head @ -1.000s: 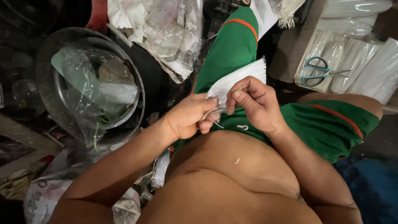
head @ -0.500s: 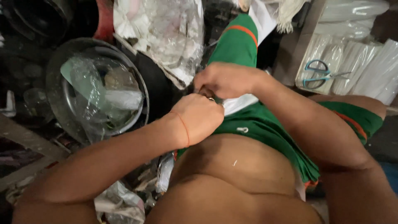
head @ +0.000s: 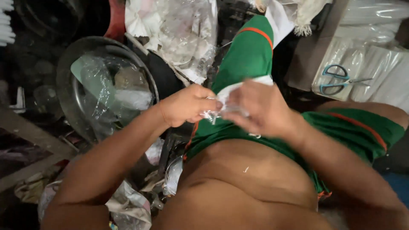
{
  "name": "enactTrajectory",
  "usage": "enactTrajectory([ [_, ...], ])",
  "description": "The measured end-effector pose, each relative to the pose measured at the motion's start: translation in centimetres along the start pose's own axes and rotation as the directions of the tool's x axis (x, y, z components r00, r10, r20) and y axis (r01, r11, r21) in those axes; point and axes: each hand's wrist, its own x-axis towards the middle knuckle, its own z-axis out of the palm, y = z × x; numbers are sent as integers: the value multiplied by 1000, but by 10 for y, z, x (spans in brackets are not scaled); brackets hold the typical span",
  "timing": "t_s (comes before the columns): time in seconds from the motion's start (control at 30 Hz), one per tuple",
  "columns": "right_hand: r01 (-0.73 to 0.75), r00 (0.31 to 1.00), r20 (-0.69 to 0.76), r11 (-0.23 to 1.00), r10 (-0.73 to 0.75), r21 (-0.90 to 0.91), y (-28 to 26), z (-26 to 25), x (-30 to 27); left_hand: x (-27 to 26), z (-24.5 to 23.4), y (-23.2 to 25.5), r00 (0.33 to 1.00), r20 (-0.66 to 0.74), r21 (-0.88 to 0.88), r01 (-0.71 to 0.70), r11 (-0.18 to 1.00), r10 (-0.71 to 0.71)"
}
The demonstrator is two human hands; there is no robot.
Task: Packaging bundles of candle wicks into plastic bags and tying them shut.
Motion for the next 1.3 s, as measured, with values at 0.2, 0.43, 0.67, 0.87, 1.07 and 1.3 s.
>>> enactTrajectory([
  [0.2,281,941,-75,888,-329,-364,-31,6,-14,9,26,15,987,131,-161,-66,985,88],
  [0.43,-178,969,-123,948,216,263,-33,-7,-13,12,18,8,942,263,-200,-160,967,210],
  [0.67,-487,871,189,850,454,202,20,9,28,-21,43,28,793,428,904,-371,-213,434],
  [0.87,-516,722,686,730,89,448,63,23,77,-38,58,50,539,576,815,-318,-485,614],
  [1.07,-168,966,-156,958,207,234,-5,-36,51,-36,8,56,900,-41,-95,-436,895,434],
  [1.3,81,955,-261,969,-142,-232,-45,-20,24,-63,34,83,915,-80,-308,-400,863,396],
])
